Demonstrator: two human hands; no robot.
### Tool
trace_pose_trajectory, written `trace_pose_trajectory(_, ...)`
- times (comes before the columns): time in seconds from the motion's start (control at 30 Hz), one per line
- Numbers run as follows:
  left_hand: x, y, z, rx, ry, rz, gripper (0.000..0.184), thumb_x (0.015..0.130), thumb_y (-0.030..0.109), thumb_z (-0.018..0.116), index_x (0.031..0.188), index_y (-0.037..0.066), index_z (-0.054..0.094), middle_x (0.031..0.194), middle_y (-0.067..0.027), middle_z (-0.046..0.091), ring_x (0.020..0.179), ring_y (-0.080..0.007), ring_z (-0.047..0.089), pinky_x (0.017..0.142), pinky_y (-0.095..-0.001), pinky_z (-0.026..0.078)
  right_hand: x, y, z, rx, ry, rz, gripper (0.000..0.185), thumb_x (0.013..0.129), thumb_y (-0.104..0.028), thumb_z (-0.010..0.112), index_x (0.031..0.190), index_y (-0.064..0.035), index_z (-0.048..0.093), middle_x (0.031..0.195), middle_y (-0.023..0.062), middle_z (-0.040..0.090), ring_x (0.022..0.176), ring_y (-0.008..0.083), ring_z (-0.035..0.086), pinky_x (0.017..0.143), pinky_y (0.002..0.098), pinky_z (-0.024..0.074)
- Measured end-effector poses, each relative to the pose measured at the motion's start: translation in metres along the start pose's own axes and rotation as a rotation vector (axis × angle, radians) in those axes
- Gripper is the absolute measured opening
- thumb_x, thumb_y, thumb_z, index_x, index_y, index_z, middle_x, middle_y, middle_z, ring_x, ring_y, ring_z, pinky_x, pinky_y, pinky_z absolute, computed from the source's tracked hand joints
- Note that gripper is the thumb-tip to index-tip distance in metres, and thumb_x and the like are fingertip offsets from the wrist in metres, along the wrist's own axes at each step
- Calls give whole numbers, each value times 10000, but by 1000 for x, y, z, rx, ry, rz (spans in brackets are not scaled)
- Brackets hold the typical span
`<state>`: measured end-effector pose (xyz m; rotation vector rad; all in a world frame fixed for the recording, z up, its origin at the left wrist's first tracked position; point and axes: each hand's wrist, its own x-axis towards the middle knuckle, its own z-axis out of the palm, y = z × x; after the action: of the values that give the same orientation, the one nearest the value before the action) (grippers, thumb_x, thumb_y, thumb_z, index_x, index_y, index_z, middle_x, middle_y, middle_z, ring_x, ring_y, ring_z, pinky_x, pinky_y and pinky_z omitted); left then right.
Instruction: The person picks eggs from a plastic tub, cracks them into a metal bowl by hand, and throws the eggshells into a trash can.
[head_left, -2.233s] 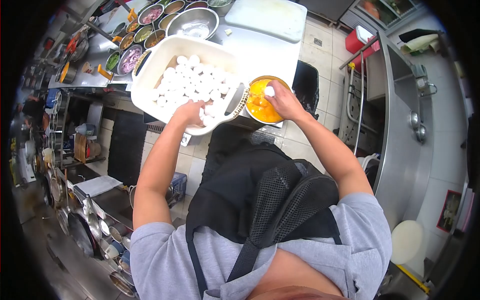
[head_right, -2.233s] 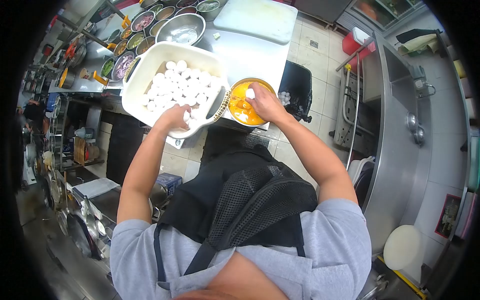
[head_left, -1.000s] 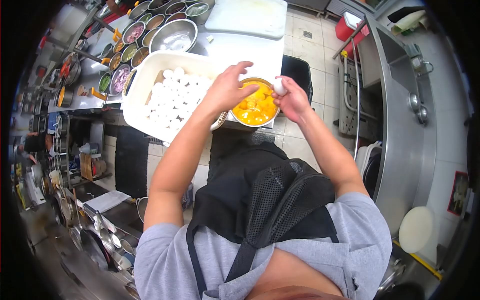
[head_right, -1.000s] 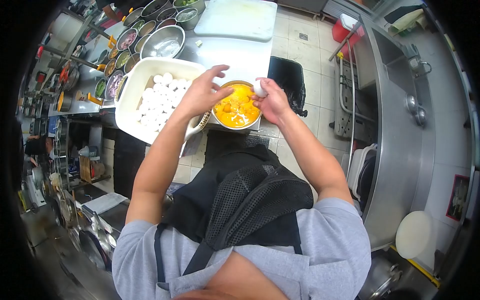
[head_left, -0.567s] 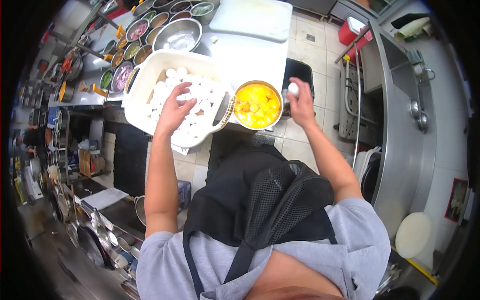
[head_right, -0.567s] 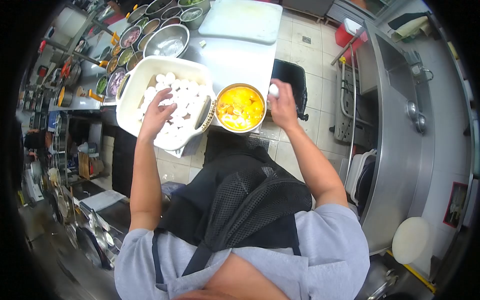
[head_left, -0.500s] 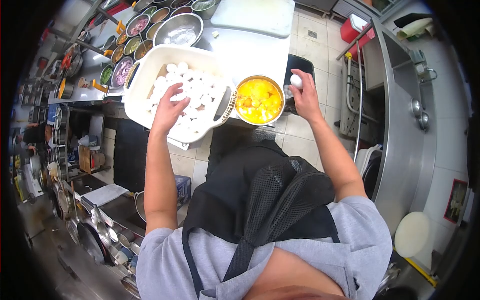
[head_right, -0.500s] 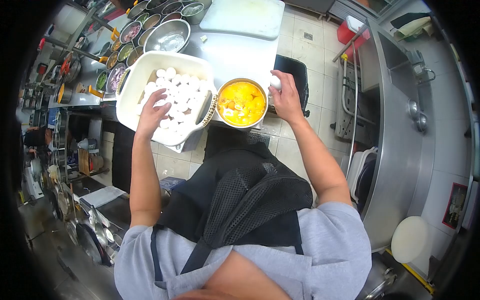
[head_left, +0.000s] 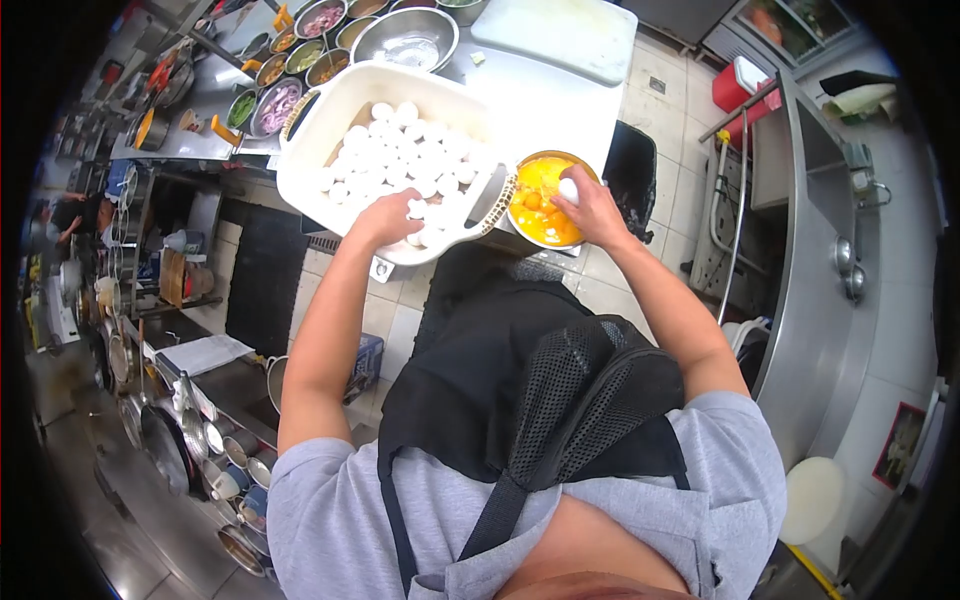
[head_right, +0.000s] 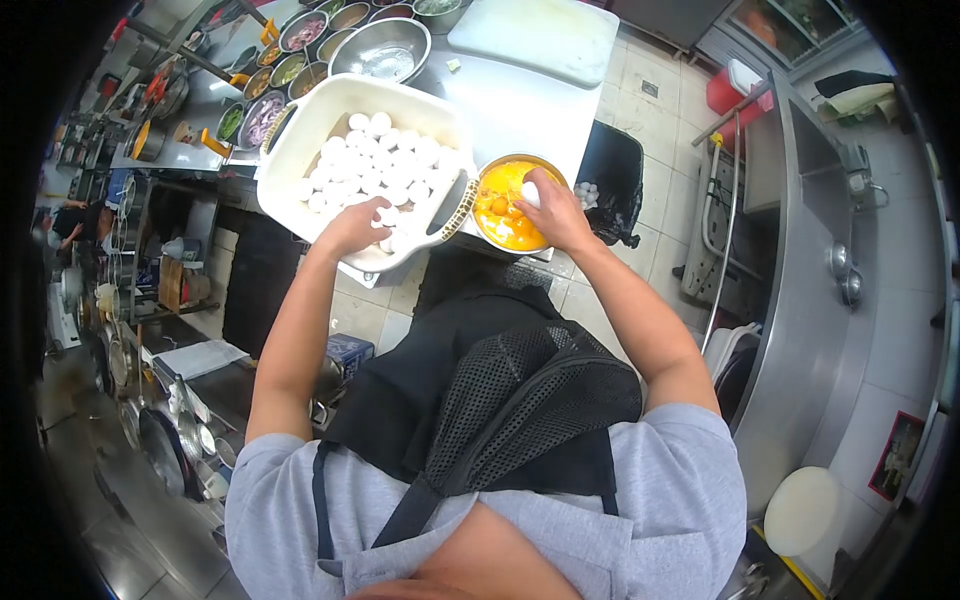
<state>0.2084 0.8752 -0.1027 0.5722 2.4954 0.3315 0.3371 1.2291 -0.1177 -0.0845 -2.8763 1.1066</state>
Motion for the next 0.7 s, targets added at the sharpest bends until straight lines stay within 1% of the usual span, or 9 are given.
trace_pose_trajectory(0.07,1,10,1,-82,-66,31,558,835,263,745,1347,119,575,1156,-181,698,1085,-353,666,938,-425,508,-1,1,3,-20,10,4,407,906,-238,728,1201,-56,516,1134,241,662,1056,438,642,883,496,506)
trace_pose_trajectory(0.17,6,23,6,-49,-132,99,541,856,216,700,1367,118,551,1157,-201,701,1093,-365,665,937,-437,505,-2,-2,1,-59,41,-56,423,913,-278,725,1208,-60,513,1086,238,677,1044,433,646,874,501,505)
trace_pose_trajectory(0.23,17,25,17,-32,-152,91,591,846,248,715,1395,134,530,1166,-210,701,1108,-372,661,951,-438,505,-1,-15,-6,-160,-59,-22,431,925,-329,708,1209,-72,511,982,232,694,995,430,659,838,505,516)
trace_pose_trajectory(0.3,23,25,23,-14,-173,82,643,835,280,731,1424,151,508,1175,-219,701,1122,-379,657,965,-438,504,0,-27,-14,-173,-81,2,431,936,-363,689,1206,-78,513,942,232,697,960,435,667,811,512,520)
trace_pose_trajectory(0.43,23,27,21,20,-240,155,609,853,194,690,1430,161,498,1182,-222,698,1127,-381,655,961,-436,503,4,-38,-24,-211,-42,37,434,965,-435,636,1202,-91,519,874,238,700,882,452,681,747,533,526)
trace_pose_trajectory(0.53,26,31,21,28,-225,124,590,850,151,673,1416,162,507,1178,-221,699,1127,-375,656,960,-435,503,8,-37,-33,-161,-4,51,448,971,-456,619,1208,-89,519,888,242,704,886,464,679,748,542,524)
trace_pose_trajectory(0.6,28,35,22,35,-196,82,584,844,136,668,1406,163,515,1181,-219,698,1128,-370,656,960,-435,503,9,-32,-41,-108,27,56,431,970,-425,633,1210,-78,546,917,240,704,902,463,677,777,519,535)
trace_pose_trajectory(0.67,25,38,24,64,-123,115,569,837,14,560,1394,124,542,1168,-256,689,1122,-406,649,983,-457,491,14,-22,-52,10,244,-71,414,958,-388,664,1209,-70,581,1007,232,705,962,437,678,824,482,537)
trace_pose_trajectory(0.7,27,35,26,68,-123,116,569,837,14,560,1394,124,542,1168,-256,689,1122,-406,649,983,-457,491,16,-14,-59,4,349,-121,403,933,-345,705,1204,-61,611,1084,210,691,984,394,678,859,439,534)
